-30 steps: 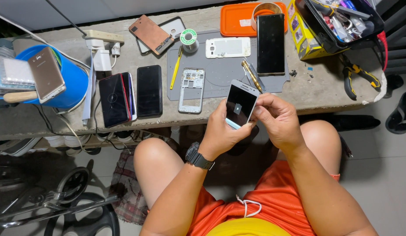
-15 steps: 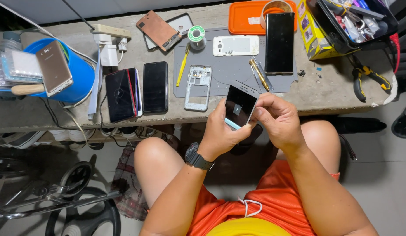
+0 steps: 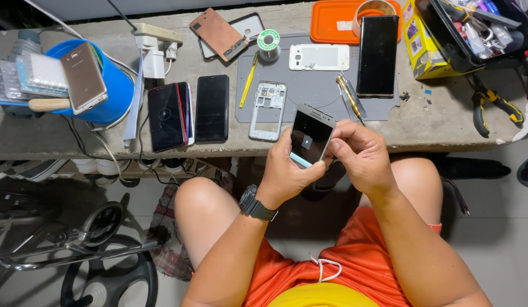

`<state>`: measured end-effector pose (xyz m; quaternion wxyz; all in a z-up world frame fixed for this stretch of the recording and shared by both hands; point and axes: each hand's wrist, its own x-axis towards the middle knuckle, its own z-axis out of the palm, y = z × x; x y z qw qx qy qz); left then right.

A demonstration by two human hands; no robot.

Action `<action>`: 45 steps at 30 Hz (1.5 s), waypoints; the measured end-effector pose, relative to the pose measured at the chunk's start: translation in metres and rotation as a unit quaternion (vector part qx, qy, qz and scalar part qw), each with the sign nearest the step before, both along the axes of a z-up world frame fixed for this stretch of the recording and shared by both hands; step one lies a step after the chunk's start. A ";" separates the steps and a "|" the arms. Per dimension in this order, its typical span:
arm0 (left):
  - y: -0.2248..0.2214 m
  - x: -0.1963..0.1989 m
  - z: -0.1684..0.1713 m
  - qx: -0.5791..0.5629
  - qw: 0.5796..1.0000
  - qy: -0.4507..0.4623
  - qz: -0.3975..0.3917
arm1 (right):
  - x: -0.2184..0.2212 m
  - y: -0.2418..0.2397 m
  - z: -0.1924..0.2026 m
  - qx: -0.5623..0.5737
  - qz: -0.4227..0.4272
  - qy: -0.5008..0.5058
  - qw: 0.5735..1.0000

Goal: Disassembling a mobile phone to access internal components and testing a replacement screen.

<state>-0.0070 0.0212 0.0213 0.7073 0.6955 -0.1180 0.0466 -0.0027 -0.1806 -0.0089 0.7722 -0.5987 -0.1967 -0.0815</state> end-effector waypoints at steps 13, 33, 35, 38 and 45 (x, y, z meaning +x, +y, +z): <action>0.003 0.000 0.000 -0.002 1.000 -0.004 -0.003 | -0.003 0.001 0.002 0.002 0.000 0.001 1.000; -0.029 0.005 0.003 0.001 0.997 0.049 -0.061 | -0.007 -0.029 -0.006 0.004 -0.037 0.005 0.999; -0.031 0.006 0.002 0.003 0.997 0.050 -0.065 | -0.008 -0.030 -0.006 0.010 -0.041 0.006 0.999; -0.035 0.005 0.004 0.007 0.996 0.053 -0.069 | -0.009 -0.036 -0.011 0.016 -0.044 0.007 0.999; -0.039 0.007 0.006 0.014 0.996 0.049 -0.073 | -0.011 -0.039 -0.008 0.017 -0.058 0.022 0.998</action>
